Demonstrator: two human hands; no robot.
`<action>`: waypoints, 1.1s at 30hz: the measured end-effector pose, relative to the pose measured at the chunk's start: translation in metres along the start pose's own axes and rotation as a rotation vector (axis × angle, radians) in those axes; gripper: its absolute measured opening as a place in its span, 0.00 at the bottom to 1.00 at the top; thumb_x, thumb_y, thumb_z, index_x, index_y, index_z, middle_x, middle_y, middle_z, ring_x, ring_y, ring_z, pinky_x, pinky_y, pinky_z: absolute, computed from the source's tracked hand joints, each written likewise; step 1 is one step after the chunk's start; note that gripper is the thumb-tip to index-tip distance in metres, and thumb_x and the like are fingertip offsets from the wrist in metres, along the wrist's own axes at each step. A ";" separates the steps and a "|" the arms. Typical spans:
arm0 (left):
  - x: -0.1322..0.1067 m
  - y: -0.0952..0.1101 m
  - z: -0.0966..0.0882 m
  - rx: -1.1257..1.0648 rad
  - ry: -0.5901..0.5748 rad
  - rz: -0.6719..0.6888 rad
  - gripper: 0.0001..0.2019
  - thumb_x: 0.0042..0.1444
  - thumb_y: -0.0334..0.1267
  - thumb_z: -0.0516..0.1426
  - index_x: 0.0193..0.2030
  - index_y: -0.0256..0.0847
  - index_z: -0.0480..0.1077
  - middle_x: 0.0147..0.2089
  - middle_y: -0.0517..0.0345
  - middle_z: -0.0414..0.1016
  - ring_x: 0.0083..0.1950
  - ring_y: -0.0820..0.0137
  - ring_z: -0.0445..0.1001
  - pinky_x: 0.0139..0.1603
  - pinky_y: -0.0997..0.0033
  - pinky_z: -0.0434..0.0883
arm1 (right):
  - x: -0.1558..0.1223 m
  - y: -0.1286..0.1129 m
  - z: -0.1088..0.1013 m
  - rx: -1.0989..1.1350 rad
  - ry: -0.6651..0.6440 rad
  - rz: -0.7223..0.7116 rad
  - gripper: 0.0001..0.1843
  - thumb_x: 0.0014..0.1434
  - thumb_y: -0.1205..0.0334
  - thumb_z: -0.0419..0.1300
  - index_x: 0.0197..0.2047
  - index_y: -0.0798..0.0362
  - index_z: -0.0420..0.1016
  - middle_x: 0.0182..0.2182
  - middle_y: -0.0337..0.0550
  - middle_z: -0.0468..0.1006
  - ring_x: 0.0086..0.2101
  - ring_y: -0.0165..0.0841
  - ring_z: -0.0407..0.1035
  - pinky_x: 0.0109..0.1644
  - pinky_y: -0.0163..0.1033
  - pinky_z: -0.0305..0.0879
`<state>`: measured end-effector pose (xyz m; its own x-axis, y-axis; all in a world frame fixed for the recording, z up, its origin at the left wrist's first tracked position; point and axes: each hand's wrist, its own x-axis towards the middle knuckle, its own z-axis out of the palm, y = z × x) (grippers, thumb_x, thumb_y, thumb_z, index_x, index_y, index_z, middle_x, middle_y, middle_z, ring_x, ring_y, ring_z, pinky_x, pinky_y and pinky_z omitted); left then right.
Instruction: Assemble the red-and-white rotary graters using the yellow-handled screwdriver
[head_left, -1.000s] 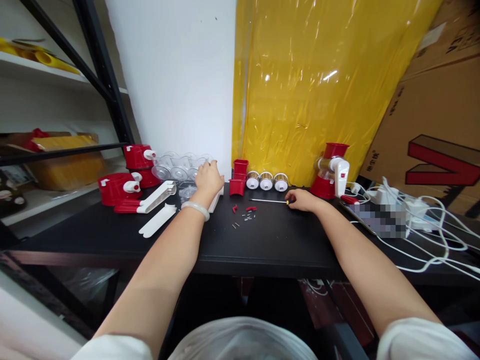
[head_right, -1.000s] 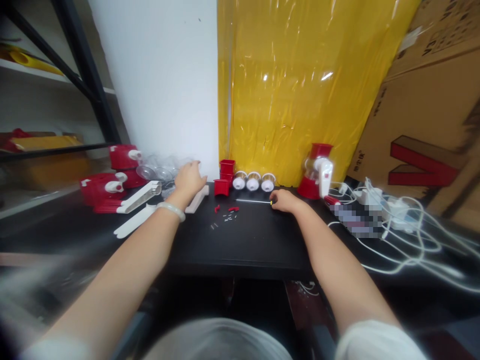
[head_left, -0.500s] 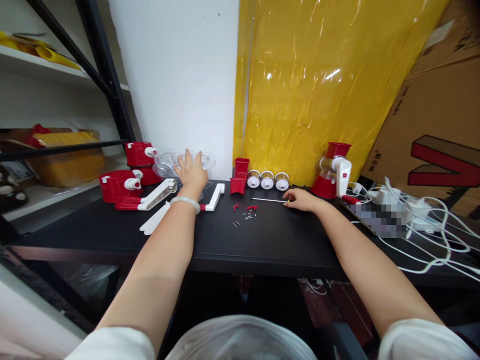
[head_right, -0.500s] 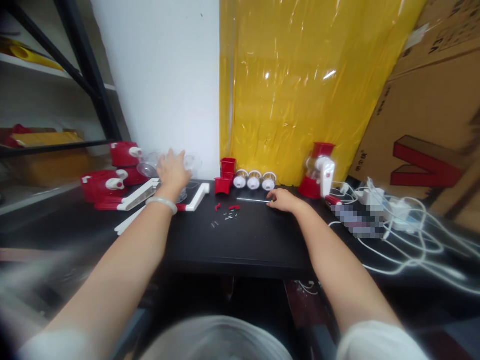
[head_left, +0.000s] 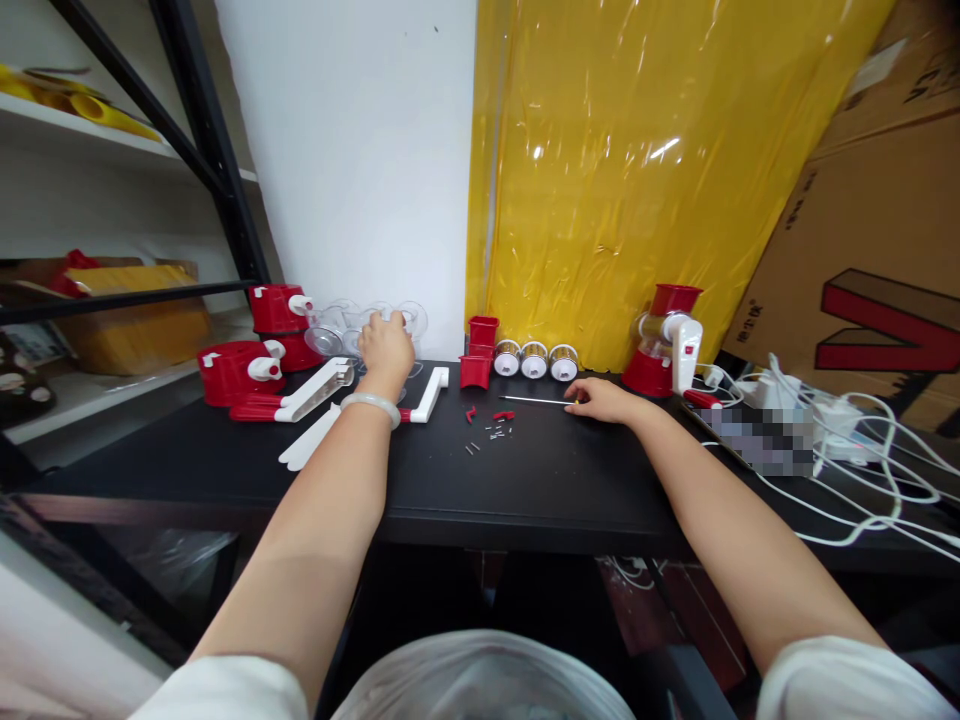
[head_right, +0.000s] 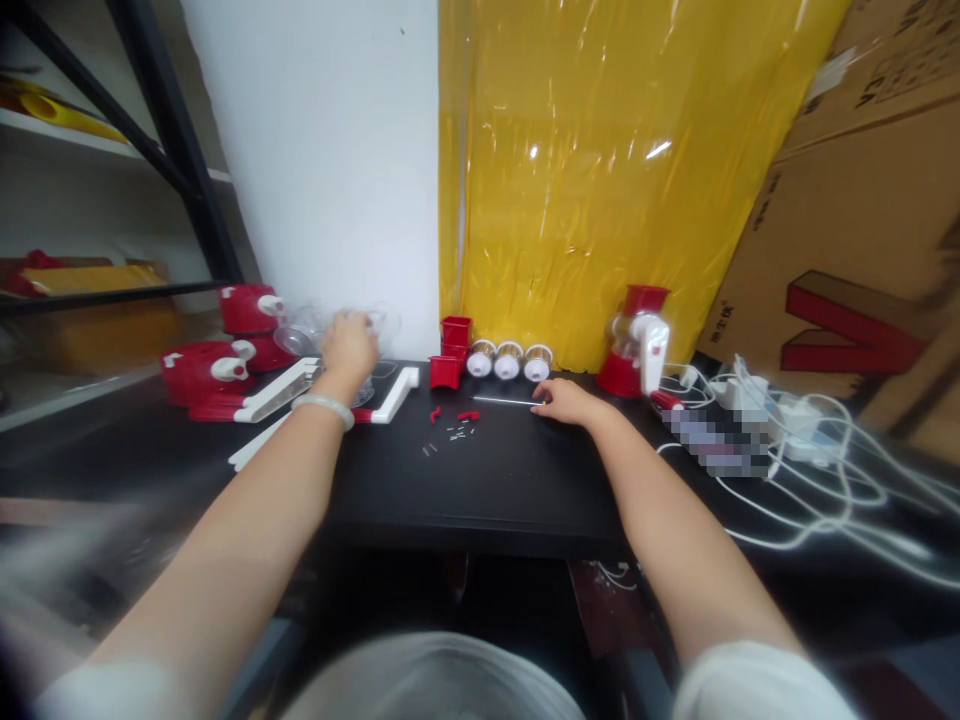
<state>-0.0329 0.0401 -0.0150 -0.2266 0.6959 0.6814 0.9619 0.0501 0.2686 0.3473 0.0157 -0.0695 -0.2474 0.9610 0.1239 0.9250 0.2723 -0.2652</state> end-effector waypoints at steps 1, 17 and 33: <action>0.000 0.000 0.001 -0.003 0.000 0.004 0.17 0.60 0.38 0.49 0.53 0.41 0.69 0.57 0.38 0.65 0.54 0.50 0.68 0.53 0.51 0.65 | 0.000 -0.001 0.000 0.001 -0.002 0.000 0.18 0.54 0.54 0.66 0.46 0.54 0.77 0.40 0.47 0.79 0.38 0.34 0.73 0.43 0.35 0.67; 0.003 0.001 0.004 -0.097 0.002 0.089 0.14 0.62 0.32 0.46 0.49 0.41 0.68 0.52 0.45 0.67 0.48 0.62 0.71 0.51 0.65 0.66 | -0.002 -0.002 -0.001 0.002 -0.041 0.014 0.20 0.56 0.53 0.65 0.49 0.54 0.76 0.43 0.48 0.78 0.40 0.35 0.74 0.44 0.35 0.67; -0.005 0.035 -0.020 -0.346 0.273 0.155 0.11 0.66 0.40 0.47 0.51 0.39 0.62 0.55 0.44 0.66 0.58 0.61 0.66 0.59 0.62 0.64 | -0.001 0.003 -0.001 -0.076 -0.038 -0.007 0.06 0.55 0.61 0.64 0.37 0.52 0.76 0.35 0.41 0.77 0.35 0.31 0.71 0.37 0.32 0.63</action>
<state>-0.0010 0.0241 0.0043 -0.1605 0.4604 0.8731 0.8906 -0.3137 0.3292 0.3508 0.0159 -0.0692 -0.2637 0.9605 0.0889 0.9420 0.2763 -0.1907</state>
